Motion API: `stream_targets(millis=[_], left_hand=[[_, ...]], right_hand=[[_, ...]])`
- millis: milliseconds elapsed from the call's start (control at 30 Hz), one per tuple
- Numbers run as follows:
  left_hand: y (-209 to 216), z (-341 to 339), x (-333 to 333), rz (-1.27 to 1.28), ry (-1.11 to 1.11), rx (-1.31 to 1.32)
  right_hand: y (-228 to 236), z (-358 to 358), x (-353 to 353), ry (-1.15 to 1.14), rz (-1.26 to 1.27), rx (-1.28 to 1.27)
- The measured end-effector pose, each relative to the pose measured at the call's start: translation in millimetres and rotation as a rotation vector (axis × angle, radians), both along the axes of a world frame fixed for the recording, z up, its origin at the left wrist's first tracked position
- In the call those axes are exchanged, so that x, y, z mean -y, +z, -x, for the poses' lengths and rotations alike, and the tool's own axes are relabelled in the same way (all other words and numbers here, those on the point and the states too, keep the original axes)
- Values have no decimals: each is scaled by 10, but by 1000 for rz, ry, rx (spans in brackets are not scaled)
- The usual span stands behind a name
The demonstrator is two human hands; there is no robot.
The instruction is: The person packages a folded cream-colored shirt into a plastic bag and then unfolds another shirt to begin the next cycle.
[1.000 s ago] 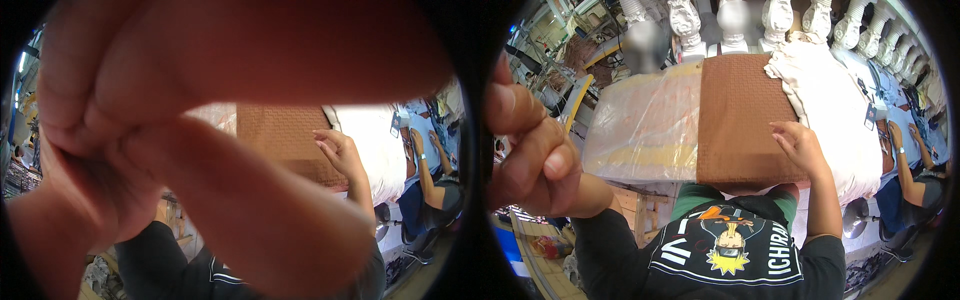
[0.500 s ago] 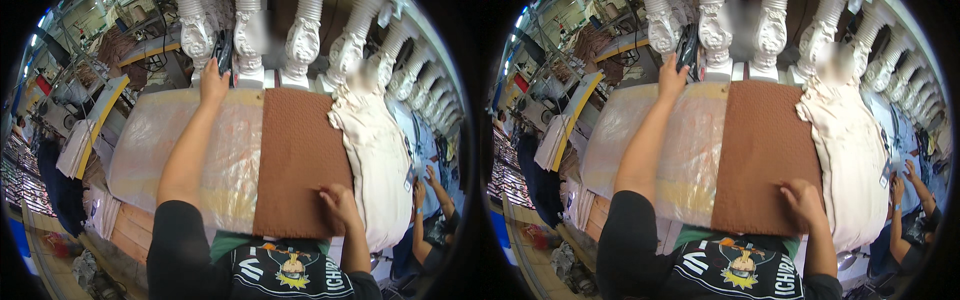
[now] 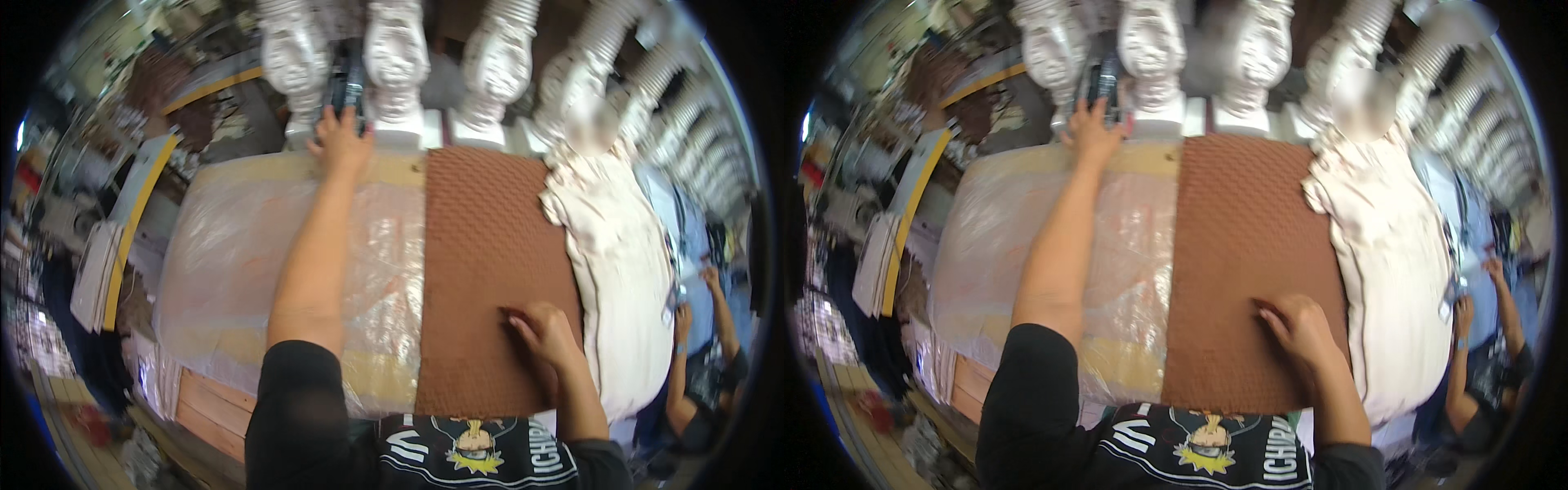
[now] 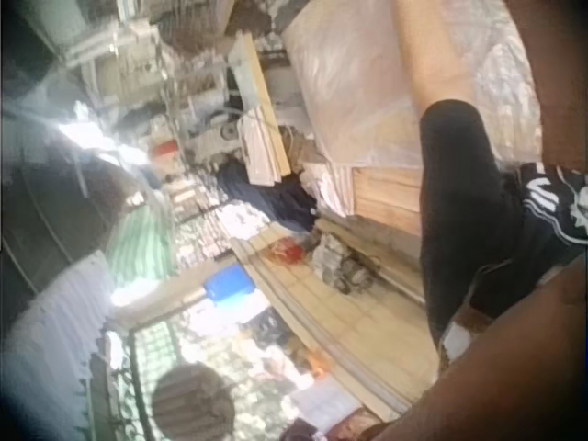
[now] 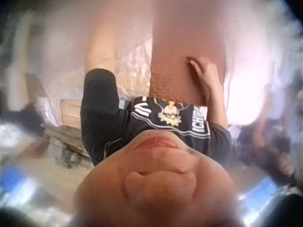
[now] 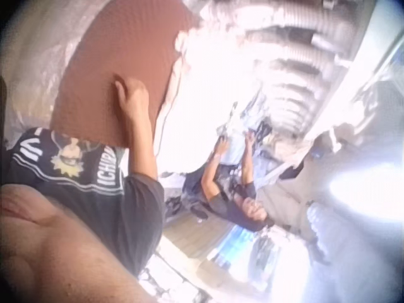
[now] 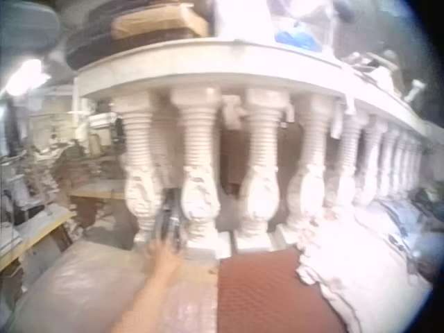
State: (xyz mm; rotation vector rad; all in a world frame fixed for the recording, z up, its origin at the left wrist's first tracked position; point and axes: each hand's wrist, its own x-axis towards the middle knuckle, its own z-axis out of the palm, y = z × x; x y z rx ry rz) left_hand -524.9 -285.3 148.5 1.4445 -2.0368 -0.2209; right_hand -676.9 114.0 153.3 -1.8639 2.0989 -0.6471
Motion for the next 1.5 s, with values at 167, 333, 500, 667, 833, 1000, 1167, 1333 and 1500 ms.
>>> stream_targets(millis=[167, 333, 500, 667, 833, 1000, 1167, 1333, 1500], left_hand=[[1162, -418, -990, -483, -1023, -700], [2115, -934, -2745, -148, -3094, -298], [2364, -629, -3566, -112, -3015, -105], [2088, -273, -3967, -51, -2948, -134], [479, 101, -4300, -530, -1466, 49], [-384, -259, -4352, -124, -1090, 25], [-526, -266, -4372, -15, -1006, 46], [-611, -290, -4360, 21, -965, 63], [-679, -283, -4353, 90, -952, 85]], right_hand=[[5, 165, -444, -76, -5, 38], [74, 213, -882, -99, 131, -6], [-17, 493, -1694, -330, 213, 14], [159, 1301, -2157, -869, 358, -49], [14, 2743, -2747, -1268, 362, -183], [-16, 3190, -2645, -1341, 174, 107], [153, 3173, -2404, -1229, 304, -48], [248, 2165, -1833, -761, 398, -240], [333, 2022, -1959, -572, 262, -107]])
